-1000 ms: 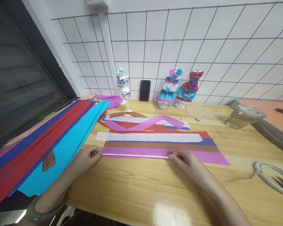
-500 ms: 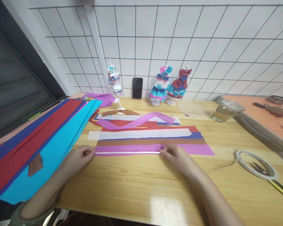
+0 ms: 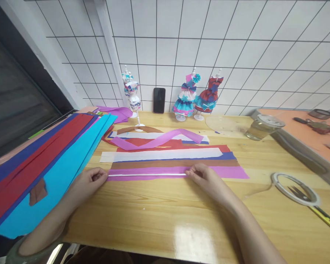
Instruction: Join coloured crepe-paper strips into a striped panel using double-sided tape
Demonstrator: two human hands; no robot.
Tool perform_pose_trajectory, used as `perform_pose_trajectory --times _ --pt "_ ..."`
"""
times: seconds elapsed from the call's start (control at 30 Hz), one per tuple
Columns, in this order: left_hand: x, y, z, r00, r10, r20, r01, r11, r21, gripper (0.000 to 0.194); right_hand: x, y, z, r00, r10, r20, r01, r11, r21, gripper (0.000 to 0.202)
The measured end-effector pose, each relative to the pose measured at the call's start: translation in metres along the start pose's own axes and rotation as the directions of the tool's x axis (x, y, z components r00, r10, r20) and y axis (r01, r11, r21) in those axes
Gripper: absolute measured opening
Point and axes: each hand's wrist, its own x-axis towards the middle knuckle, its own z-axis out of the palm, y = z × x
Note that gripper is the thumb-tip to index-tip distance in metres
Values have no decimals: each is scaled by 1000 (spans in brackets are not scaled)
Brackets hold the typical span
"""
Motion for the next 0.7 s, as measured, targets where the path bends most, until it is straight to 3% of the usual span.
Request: perform_pose_trajectory --times 0.13,0.27,0.47,0.7 --pt "0 0 -3 999 -20 -39 11 979 -204 27 1 -3 -2 1000 -19 2 19 999 46 43" --pt "-2 6 -7 994 -100 33 105 941 -322 29 1 -2 -2 999 -12 39 7 992 125 42" --pt "1 3 -3 998 -59 24 64 966 -251 25 2 4 1 991 42 124 -57 991 122 39" --pt "1 -1 -2 996 -76 46 83 978 -194 23 4 7 2 992 46 116 -46 999 -10 38"
